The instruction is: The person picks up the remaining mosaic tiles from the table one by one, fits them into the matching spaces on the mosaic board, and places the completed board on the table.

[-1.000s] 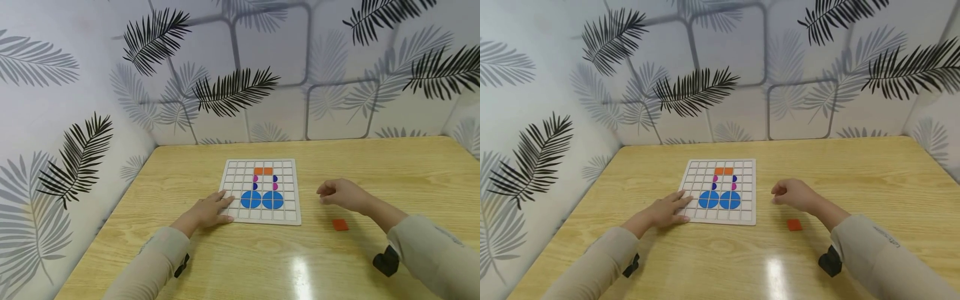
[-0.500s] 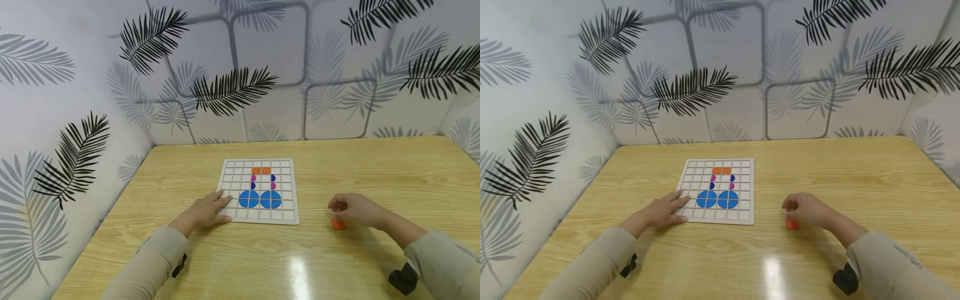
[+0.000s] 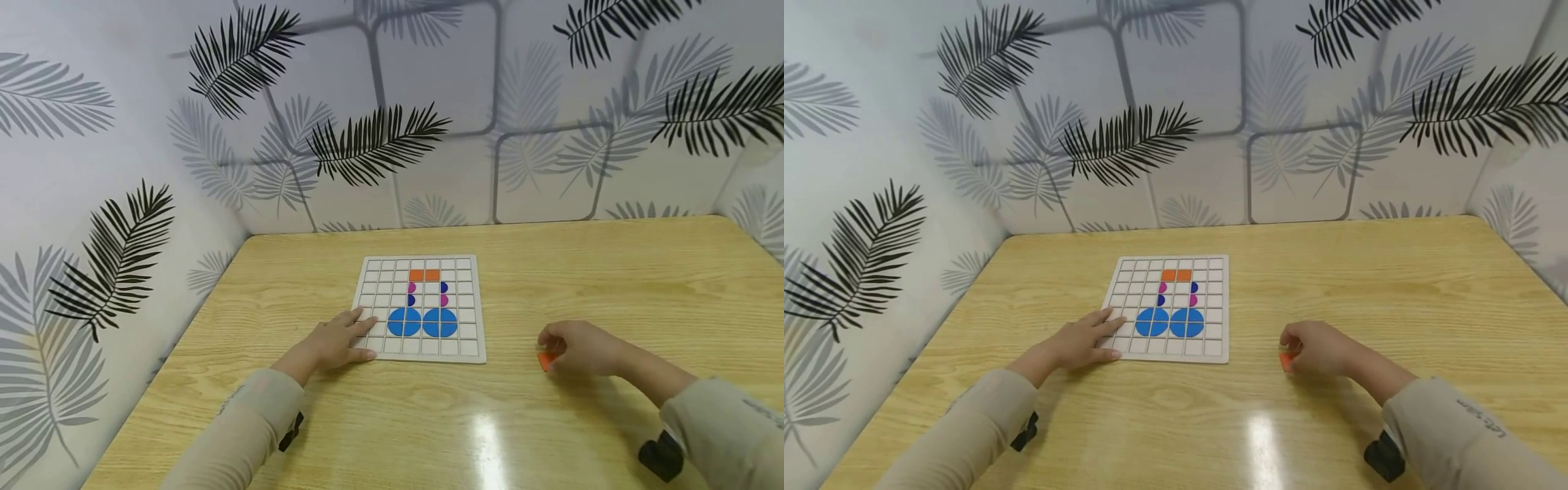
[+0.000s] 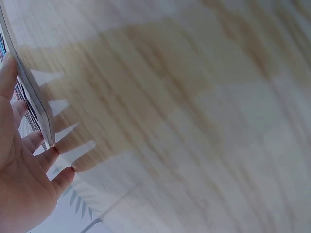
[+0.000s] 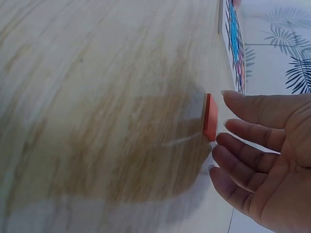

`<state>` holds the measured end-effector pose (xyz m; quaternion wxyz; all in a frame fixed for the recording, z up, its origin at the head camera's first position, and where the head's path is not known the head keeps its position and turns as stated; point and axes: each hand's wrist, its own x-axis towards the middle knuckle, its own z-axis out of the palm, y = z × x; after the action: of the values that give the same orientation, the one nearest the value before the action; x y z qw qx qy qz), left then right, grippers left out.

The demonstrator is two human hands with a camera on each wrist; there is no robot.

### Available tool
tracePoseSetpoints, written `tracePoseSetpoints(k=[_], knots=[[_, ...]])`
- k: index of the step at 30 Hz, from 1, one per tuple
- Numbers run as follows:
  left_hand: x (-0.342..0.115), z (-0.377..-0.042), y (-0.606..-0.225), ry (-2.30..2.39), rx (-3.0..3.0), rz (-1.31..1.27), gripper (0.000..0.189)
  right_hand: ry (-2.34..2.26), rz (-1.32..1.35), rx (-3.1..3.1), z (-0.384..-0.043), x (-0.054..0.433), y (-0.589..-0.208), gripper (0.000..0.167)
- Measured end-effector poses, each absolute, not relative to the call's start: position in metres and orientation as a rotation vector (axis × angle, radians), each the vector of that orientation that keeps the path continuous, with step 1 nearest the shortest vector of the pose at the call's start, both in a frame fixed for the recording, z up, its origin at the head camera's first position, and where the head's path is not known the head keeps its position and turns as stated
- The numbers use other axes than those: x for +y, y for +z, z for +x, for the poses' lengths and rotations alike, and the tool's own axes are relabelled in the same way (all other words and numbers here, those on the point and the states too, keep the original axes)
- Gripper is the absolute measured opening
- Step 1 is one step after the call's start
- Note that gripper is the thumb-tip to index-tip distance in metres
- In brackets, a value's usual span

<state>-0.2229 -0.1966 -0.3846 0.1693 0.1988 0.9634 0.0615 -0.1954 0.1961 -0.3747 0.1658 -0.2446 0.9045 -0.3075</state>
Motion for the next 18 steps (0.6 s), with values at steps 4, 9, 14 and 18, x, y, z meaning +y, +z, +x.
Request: tracePoseSetpoints(k=[4,9,14,18], knots=[[-0.1964,-0.2224,-0.3846,0.167,2.742,0.568,0.065,-0.819,-0.732,2.629,-0.1945,0.1946,-0.3771,0.026],[-0.1962,-0.2215,-0.3852,0.18,2.745,0.566,0.065,-0.771,-0.756,2.668,-0.1941,0.1933,-0.3802,0.021],[-0.1961,-0.2215,-0.3849,0.182,2.741,0.558,0.066,-0.736,-0.8,2.7,-0.1936,0.1935,-0.3811,0.019],[-0.1962,-0.2216,-0.3837,0.188,2.737,0.562,0.065,-0.755,-0.794,2.708,-0.1925,0.1939,-0.3808,0.02]])
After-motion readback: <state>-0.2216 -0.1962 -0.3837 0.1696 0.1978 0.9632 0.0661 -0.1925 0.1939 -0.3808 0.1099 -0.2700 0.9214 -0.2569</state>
